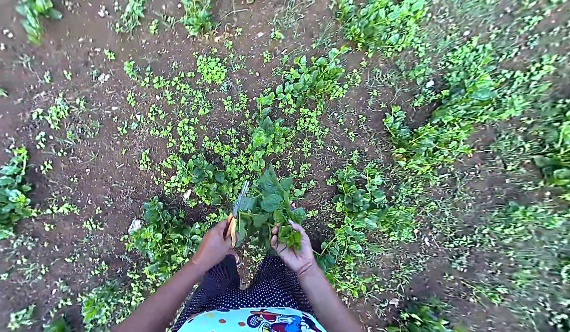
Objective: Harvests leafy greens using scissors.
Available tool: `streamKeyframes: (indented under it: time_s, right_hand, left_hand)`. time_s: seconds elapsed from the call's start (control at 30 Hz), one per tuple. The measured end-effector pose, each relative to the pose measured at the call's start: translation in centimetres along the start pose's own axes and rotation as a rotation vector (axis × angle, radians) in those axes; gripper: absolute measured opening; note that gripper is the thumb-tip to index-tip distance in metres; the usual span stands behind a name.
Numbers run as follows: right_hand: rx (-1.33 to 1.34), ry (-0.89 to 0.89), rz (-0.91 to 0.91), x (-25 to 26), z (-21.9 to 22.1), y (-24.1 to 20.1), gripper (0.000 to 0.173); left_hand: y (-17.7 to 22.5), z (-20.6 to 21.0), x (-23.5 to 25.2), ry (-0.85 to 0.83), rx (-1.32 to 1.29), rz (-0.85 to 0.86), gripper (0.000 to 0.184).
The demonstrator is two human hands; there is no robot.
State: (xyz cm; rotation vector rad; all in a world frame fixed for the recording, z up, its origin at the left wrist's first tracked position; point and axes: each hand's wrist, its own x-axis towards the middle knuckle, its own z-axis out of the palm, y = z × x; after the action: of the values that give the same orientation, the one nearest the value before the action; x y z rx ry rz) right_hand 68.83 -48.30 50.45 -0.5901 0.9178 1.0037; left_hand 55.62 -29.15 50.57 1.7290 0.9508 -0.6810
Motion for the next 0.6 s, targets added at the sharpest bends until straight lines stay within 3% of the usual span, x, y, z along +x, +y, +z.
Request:
streamKeyframes:
  time_s: [0.33, 0.6]
  right_hand:
    - [-0.028, 0.057, -0.173, -3.5, -0.2, -20.0, 0.038]
    - [-0.021, 0.135, -0.311, -5.3, 0.1, -32.0, 0.044]
  left_hand:
    - [8.9, -0.9, 6.8, -0.042, 0.474, -0.207, 0.049]
    - [12.2, 0.0, 10.4, -0.143, 0.568, -0.336, 0.048]
